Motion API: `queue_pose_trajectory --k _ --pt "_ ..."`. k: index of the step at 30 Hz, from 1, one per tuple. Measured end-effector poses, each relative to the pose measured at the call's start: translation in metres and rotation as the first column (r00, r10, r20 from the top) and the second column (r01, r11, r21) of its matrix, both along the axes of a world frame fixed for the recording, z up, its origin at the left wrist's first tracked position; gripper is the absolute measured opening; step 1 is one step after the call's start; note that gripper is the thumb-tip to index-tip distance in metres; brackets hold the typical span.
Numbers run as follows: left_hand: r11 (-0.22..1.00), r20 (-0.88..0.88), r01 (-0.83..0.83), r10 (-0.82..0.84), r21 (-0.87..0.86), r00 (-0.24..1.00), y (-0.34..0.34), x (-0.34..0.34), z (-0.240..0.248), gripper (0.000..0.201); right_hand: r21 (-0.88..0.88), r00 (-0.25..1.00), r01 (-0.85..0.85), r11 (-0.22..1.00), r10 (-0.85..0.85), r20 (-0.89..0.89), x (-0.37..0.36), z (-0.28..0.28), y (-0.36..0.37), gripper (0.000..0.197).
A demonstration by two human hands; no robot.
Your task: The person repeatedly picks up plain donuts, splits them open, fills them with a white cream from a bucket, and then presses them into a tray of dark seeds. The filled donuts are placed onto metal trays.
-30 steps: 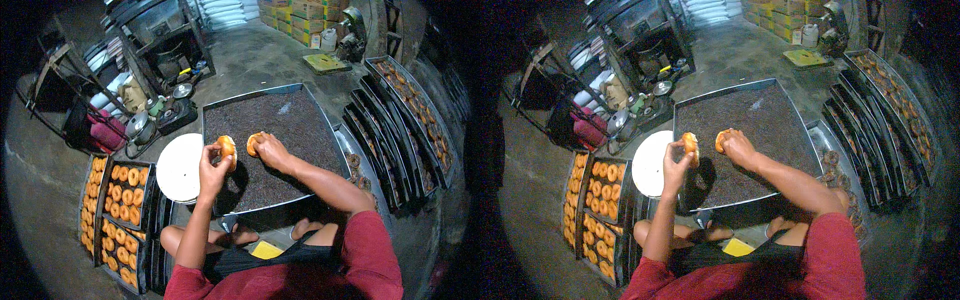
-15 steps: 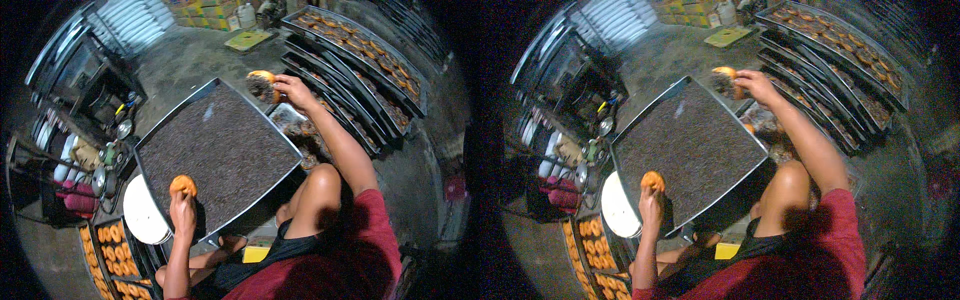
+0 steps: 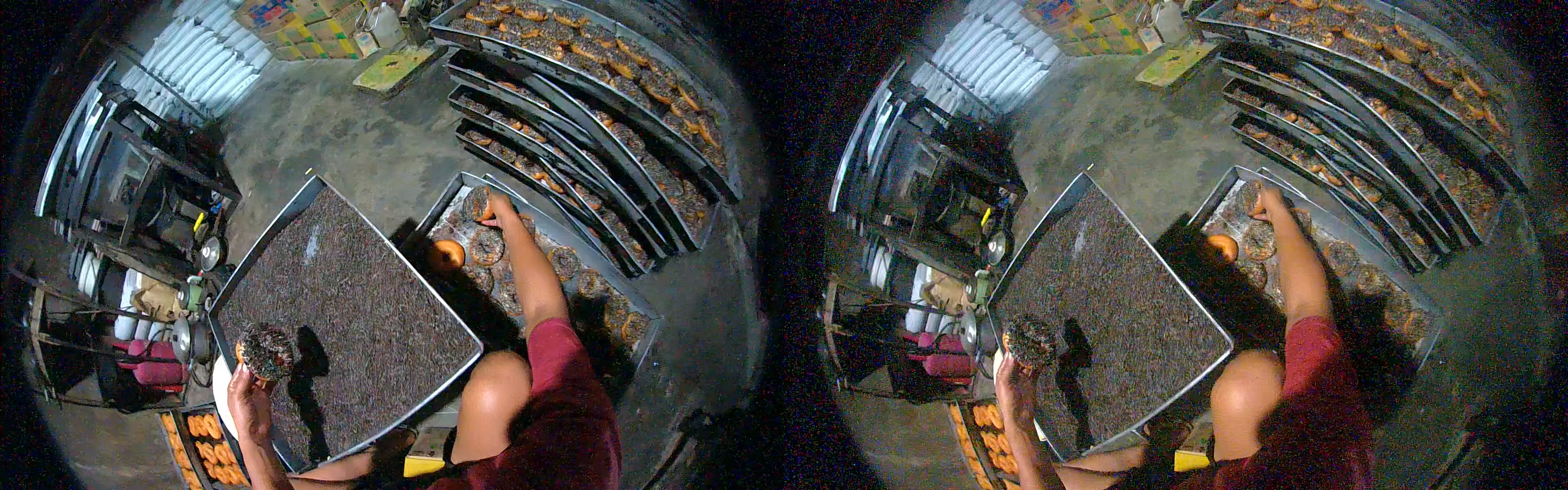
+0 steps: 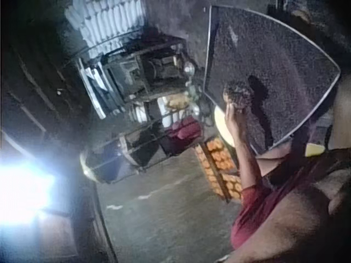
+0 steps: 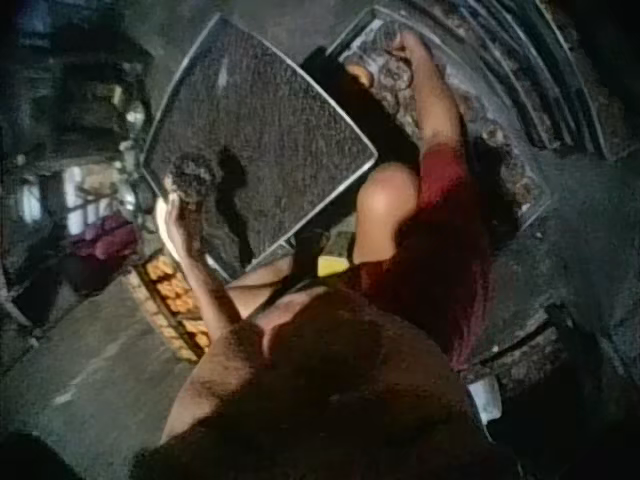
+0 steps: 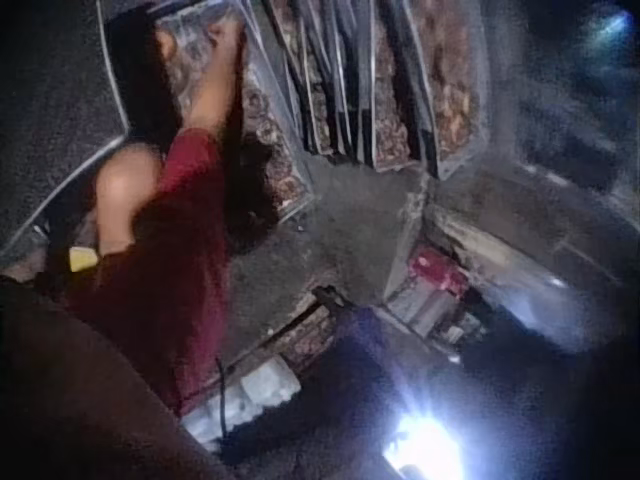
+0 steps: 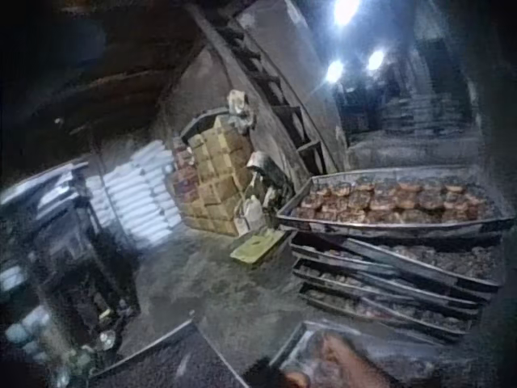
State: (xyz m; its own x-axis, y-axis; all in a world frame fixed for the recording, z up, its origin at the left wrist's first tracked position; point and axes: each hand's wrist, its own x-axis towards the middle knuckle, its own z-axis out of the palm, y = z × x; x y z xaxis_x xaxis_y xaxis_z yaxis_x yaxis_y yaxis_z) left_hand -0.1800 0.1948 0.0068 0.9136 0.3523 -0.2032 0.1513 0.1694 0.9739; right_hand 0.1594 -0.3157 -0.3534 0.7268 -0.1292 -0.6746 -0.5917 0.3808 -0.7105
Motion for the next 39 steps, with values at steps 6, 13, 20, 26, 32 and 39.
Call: queue_pose_trajectory --k 6,13,20,26,32,39 --pt "0.977 0.019 0.144 -0.142 -0.155 0.990 -0.035 0.065 0.001 0.033 -0.912 0.926 -0.232 0.339 0.365 -0.100 0.025 -0.015 -0.006 0.030" --pt "0.942 -0.031 0.304 -0.311 -0.139 0.950 -0.109 0.150 0.004 0.032 -0.425 0.699 -0.119 0.897 0.380 0.606 -0.026 0.154 0.064 0.036" --pt "0.852 0.008 0.493 -0.500 -0.177 0.866 -0.176 0.206 -0.011 0.037 0.299 0.631 -0.655 0.693 0.284 0.722 -0.061 0.268 0.110 0.031" --pt "0.885 -0.013 0.462 -0.463 -0.059 0.886 -0.170 0.211 -0.010 0.047 0.280 0.733 -0.444 0.851 0.166 0.659 -0.049 0.224 0.076 0.027" --pt "0.955 0.070 0.198 -0.218 0.221 0.974 -0.104 0.120 0.022 0.046 -0.240 0.880 -0.172 0.955 0.258 0.399 -0.014 0.085 0.036 0.019" --pt "0.892 0.175 -0.213 0.154 0.400 0.972 0.002 0.005 0.020 0.040 -0.935 0.765 -0.029 0.354 0.609 0.207 0.020 -0.002 0.061 0.022"
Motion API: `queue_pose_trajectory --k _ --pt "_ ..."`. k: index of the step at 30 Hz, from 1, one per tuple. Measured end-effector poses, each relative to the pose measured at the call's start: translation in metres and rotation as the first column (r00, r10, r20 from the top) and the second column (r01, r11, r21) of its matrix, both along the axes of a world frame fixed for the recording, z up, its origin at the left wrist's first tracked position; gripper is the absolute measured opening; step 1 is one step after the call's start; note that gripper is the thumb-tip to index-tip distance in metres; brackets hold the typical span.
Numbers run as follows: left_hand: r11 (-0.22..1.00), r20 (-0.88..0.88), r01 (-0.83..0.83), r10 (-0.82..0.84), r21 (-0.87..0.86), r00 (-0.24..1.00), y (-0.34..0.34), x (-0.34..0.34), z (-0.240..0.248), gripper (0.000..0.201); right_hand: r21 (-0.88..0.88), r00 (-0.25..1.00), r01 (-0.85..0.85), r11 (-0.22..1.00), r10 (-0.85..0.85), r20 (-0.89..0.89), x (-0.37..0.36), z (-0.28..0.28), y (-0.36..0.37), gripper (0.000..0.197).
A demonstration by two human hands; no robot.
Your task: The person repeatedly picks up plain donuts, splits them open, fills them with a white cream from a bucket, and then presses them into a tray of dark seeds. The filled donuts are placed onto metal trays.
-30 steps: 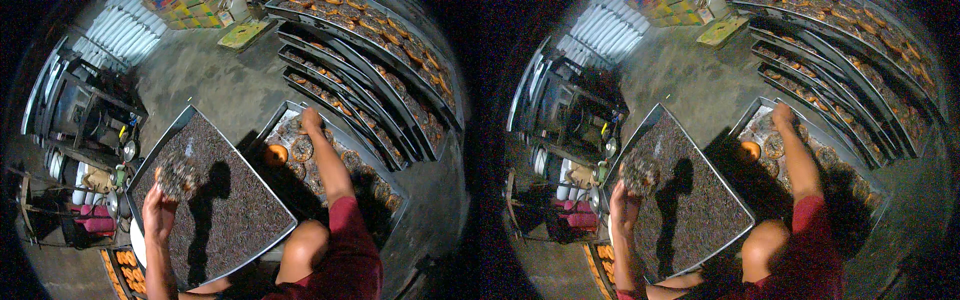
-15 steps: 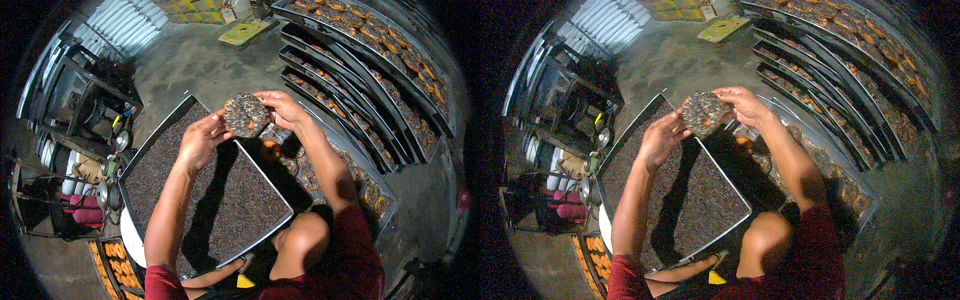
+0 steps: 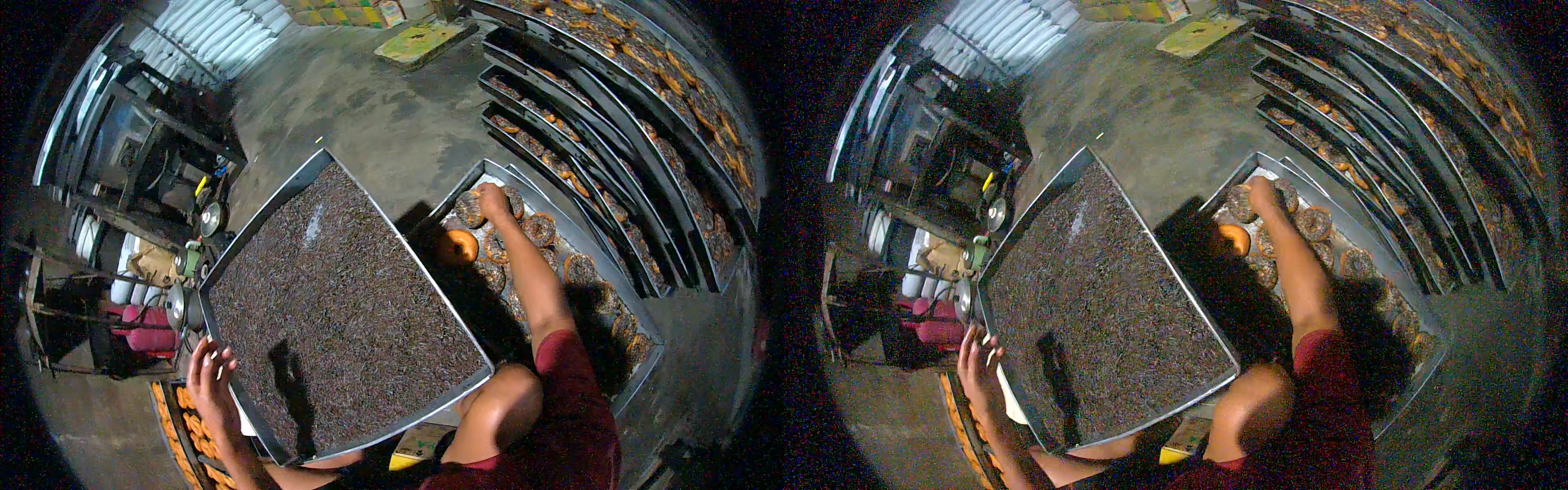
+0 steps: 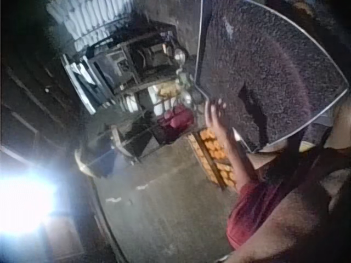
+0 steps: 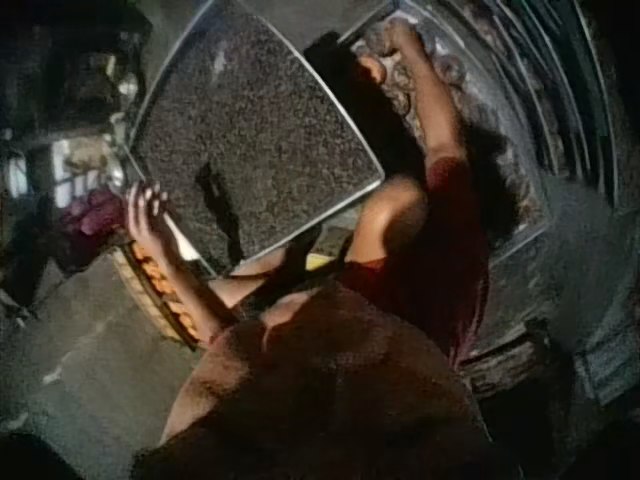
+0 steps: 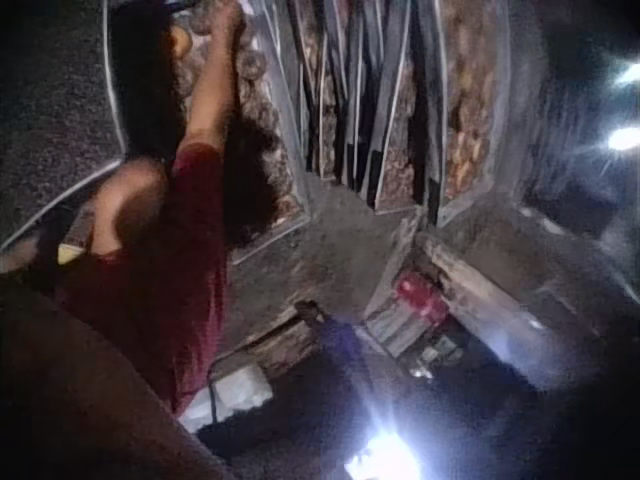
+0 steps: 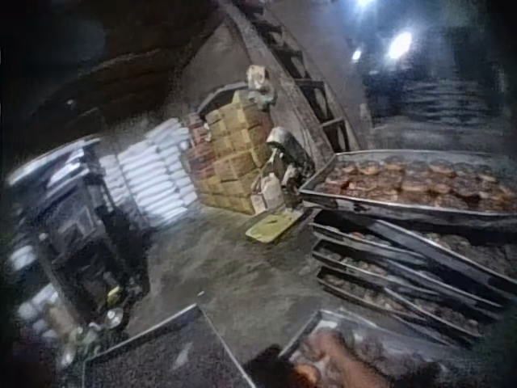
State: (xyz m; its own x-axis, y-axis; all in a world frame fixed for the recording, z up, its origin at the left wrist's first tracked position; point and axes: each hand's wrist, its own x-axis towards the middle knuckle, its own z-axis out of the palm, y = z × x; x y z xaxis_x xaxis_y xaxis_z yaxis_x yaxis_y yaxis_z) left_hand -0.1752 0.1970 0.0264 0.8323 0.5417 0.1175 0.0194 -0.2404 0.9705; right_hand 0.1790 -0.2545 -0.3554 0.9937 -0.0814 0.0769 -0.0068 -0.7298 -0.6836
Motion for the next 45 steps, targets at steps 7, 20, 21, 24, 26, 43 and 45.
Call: queue_pose_trajectory --k 7,20,21,24,26,43,45 --pt "0.878 -0.037 -0.415 0.435 0.239 0.900 0.150 -0.124 -0.009 0.035 -0.451 0.879 -0.452 0.770 0.470 -0.078 -0.047 -0.010 0.060 0.020" --pt "0.232 0.013 -0.511 0.902 0.828 0.431 0.378 -0.368 -0.064 0.034 0.905 0.957 0.017 0.426 0.255 -0.138 -0.084 0.159 -0.012 0.038" --pt "0.198 0.021 -0.538 0.927 0.820 0.374 0.396 -0.386 -0.077 0.037 0.969 0.945 -0.056 0.241 0.325 -0.026 -0.100 0.191 -0.024 0.044" --pt "0.414 -0.253 -0.480 0.896 0.774 0.366 0.436 -0.438 -0.126 0.042 0.987 0.994 -0.105 0.118 0.049 0.100 -0.139 0.285 -0.035 0.057" --pt "0.571 -0.452 -0.398 0.817 0.717 0.357 0.447 -0.446 -0.161 0.045 0.997 0.999 -0.044 -0.064 0.021 0.046 -0.153 0.342 -0.030 0.060" --pt "0.688 -0.678 -0.374 0.712 0.621 0.183 0.474 -0.378 -0.209 0.104 -0.291 -0.054 -0.956 -0.028 0.995 0.081 -0.313 0.365 0.530 0.070" --pt "0.616 -0.567 -0.480 0.780 0.625 0.264 0.466 -0.384 -0.201 0.105 -0.429 -0.031 -0.903 -0.005 0.998 0.052 -0.335 0.341 0.578 0.062"
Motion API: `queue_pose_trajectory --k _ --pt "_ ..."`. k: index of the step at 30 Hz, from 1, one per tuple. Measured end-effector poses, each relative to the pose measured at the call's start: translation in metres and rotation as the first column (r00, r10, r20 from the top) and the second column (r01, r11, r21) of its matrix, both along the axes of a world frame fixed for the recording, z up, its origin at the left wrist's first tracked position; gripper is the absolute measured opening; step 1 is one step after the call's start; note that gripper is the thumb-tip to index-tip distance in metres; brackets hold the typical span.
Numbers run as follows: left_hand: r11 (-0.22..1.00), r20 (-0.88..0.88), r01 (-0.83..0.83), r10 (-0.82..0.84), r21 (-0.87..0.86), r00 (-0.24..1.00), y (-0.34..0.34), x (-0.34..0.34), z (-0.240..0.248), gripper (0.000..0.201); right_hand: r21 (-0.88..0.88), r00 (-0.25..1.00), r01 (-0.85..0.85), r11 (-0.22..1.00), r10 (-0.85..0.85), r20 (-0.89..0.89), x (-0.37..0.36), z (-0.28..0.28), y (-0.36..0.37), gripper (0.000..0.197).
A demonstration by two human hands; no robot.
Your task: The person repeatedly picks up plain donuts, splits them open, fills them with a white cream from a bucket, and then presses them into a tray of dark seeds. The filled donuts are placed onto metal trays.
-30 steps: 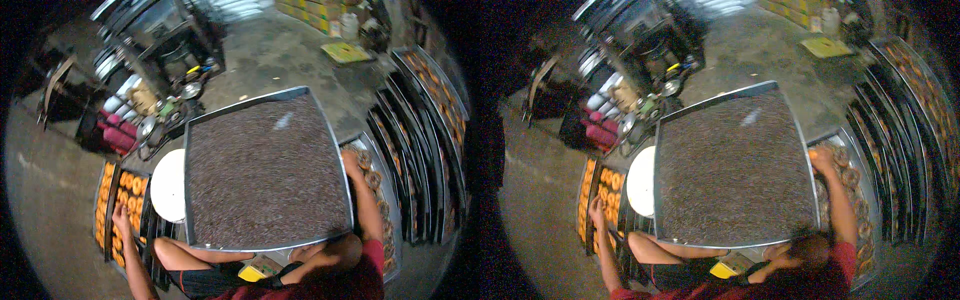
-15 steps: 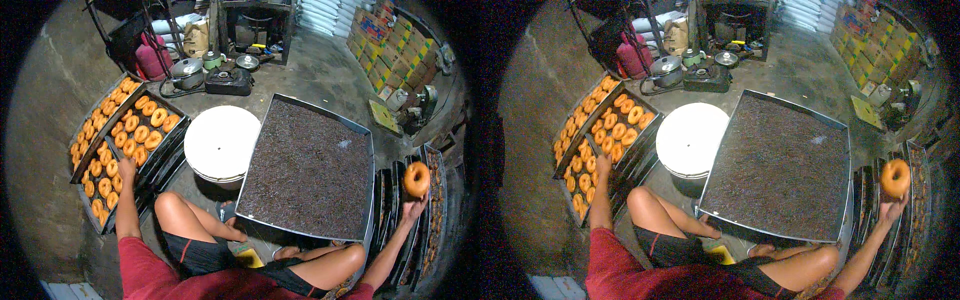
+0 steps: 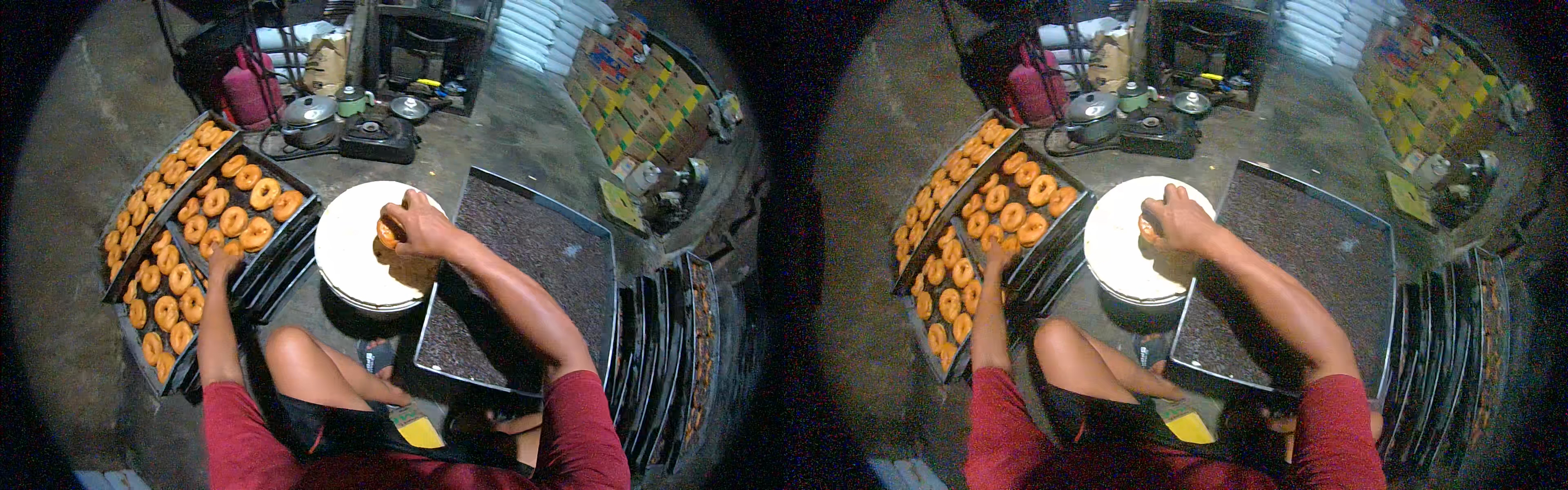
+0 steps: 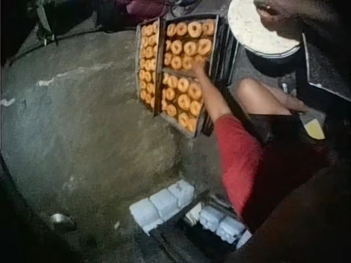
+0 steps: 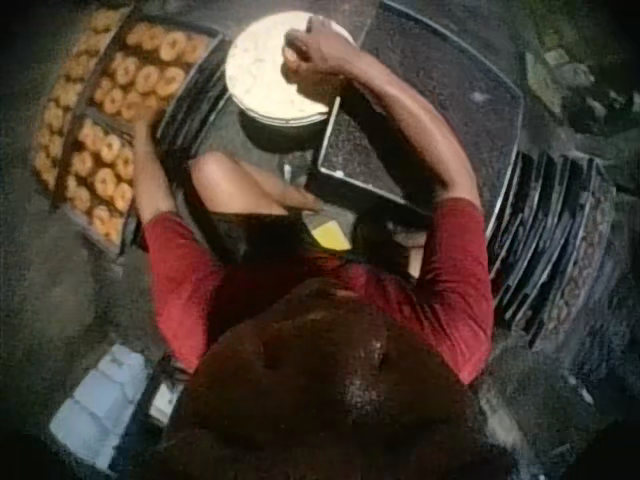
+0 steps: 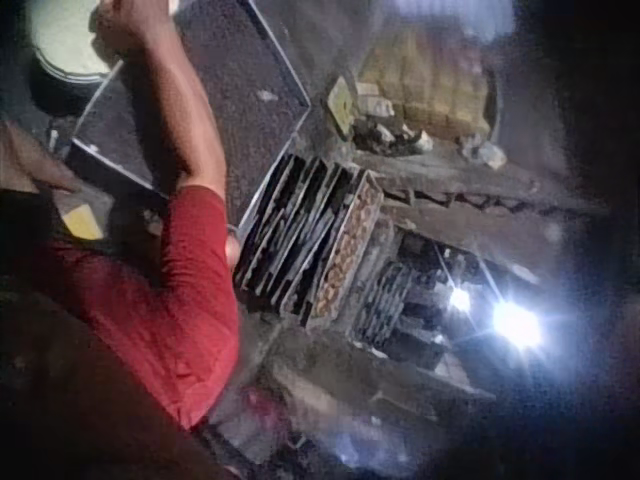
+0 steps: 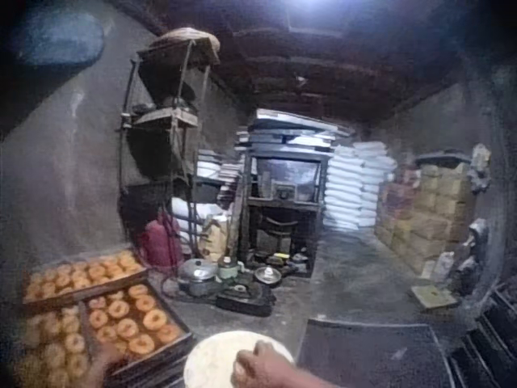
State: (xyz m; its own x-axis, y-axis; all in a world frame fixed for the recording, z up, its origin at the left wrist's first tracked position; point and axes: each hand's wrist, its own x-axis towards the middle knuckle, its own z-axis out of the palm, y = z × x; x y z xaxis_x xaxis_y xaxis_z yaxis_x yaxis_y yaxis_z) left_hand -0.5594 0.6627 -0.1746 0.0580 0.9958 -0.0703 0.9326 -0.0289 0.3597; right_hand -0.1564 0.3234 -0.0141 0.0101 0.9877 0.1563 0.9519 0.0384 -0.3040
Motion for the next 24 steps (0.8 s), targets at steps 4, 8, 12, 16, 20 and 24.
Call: queue_pose_trajectory --k 4,8,12,16,20,24 --pt "0.930 0.963 0.269 0.213 -0.251 0.162 -0.051 -0.003 0.045 0.063 -0.125 0.989 0.112 0.986 -0.099 0.109 -0.013 -0.041 0.043 0.040" --pt "0.805 0.901 0.581 0.333 -0.118 -0.279 -0.107 0.018 0.091 0.056 -0.192 0.986 0.096 0.977 -0.120 -0.113 0.001 -0.041 0.051 0.043" --pt "0.754 0.900 0.657 0.299 -0.020 -0.316 -0.132 0.057 0.116 0.057 -0.162 0.429 0.131 0.978 -0.203 -0.880 0.023 -0.007 0.024 0.046" --pt "0.804 0.944 0.594 0.176 0.025 -0.278 -0.145 0.108 0.137 0.050 -0.053 -0.061 0.142 0.988 -0.044 -0.997 0.039 0.024 -0.037 0.048" --pt "0.831 0.940 0.549 0.113 0.088 -0.322 -0.160 0.155 0.154 0.036 0.057 -0.276 0.228 0.972 0.121 -0.954 0.040 0.037 -0.087 0.051" --pt "0.870 0.970 0.493 0.137 -0.021 -0.200 -0.173 0.186 0.153 0.029 0.065 -0.218 0.296 0.953 0.133 -0.967 0.039 0.041 -0.126 0.057"
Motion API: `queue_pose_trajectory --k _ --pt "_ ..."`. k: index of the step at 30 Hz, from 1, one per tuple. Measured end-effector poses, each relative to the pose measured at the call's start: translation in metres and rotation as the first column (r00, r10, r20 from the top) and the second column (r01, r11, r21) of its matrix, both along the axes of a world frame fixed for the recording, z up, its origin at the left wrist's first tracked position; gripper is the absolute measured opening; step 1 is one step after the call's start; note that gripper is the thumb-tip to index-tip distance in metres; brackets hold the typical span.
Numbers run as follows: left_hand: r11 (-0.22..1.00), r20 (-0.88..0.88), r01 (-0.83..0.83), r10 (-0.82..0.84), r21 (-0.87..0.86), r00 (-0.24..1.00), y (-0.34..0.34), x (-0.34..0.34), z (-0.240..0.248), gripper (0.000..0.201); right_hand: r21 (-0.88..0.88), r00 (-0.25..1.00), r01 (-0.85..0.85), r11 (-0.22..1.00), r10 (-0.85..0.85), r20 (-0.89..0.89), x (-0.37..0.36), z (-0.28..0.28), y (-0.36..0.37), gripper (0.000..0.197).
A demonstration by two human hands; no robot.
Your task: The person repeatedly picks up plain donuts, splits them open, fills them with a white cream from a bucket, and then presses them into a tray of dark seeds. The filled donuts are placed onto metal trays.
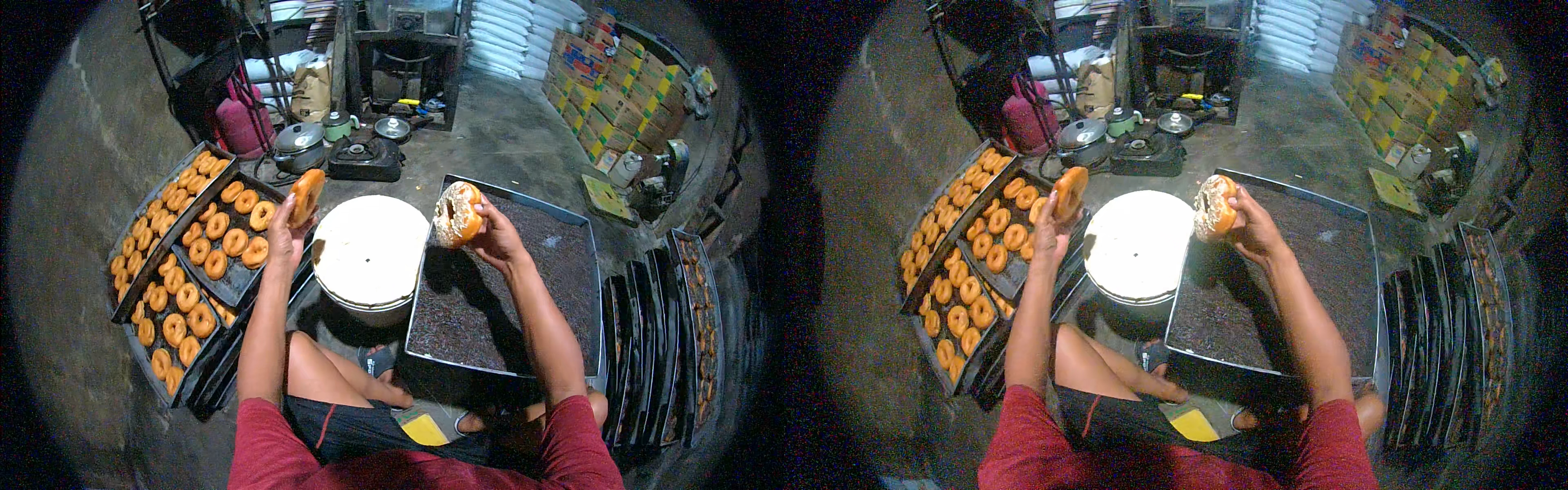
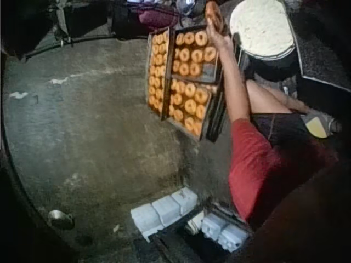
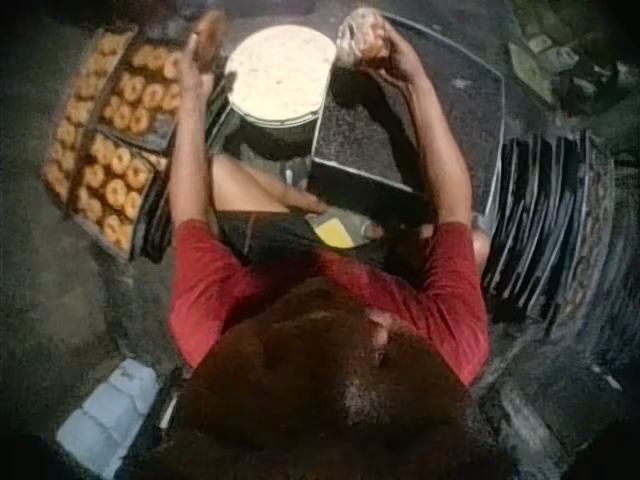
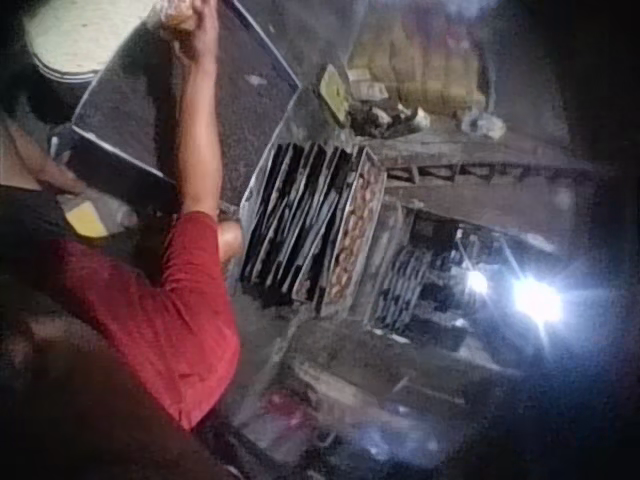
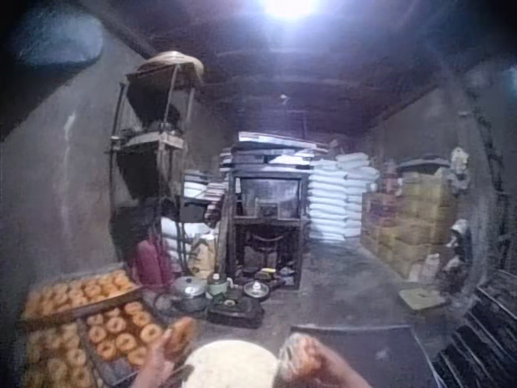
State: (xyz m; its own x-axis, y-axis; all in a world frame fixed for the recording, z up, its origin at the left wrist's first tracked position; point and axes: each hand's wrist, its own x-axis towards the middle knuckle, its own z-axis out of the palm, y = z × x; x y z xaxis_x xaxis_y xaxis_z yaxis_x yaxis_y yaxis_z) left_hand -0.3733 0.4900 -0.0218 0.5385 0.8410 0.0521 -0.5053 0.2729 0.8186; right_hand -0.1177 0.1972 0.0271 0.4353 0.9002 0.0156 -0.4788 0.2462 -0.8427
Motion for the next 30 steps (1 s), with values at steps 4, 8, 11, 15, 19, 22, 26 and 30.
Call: queue_pose_trajectory --k 4,8,11,15,19,22,26,30 --pt "0.823 -0.408 -0.132 0.405 0.553 0.818 -0.012 0.035 -0.021 0.041 0.034 1.000 -0.010 0.999 0.010 0.012 -0.002 -0.003 -0.025 0.055" --pt "0.339 -0.531 0.433 0.704 0.835 0.472 -0.033 0.048 -0.045 0.047 0.059 1.000 -0.002 0.998 0.001 0.020 0.000 -0.007 -0.038 0.052" --pt "0.241 -0.504 0.555 0.772 0.796 0.388 -0.038 0.057 -0.051 0.061 0.042 0.997 0.005 0.999 -0.009 0.078 0.004 -0.009 -0.044 0.052" --pt "0.268 -0.653 0.669 0.626 0.694 0.426 -0.024 0.078 -0.045 0.079 0.028 0.999 0.025 0.999 -0.026 0.047 0.002 -0.011 -0.052 0.054" --pt "0.337 -0.782 0.807 0.580 0.485 0.228 -0.013 0.095 -0.041 0.077 0.042 0.997 0.057 0.998 -0.055 -0.048 -0.003 -0.015 -0.060 0.062" --pt "0.338 -0.797 0.813 0.557 0.474 0.233 -0.012 0.091 -0.029 0.082 0.076 0.998 0.032 0.997 -0.029 -0.047 -0.002 -0.014 -0.066 0.061" --pt "0.689 -0.837 0.569 0.101 0.448 0.537 -0.024 0.071 0.009 0.078 0.012 0.899 0.233 0.973 -0.220 0.379 -0.005 0.000 -0.068 0.059" --pt "0.792 -0.078 0.597 -0.592 0.124 0.802 -0.087 0.052 0.036 0.067 0.195 0.570 0.371 0.908 -0.389 0.724 -0.037 0.026 -0.059 0.062"
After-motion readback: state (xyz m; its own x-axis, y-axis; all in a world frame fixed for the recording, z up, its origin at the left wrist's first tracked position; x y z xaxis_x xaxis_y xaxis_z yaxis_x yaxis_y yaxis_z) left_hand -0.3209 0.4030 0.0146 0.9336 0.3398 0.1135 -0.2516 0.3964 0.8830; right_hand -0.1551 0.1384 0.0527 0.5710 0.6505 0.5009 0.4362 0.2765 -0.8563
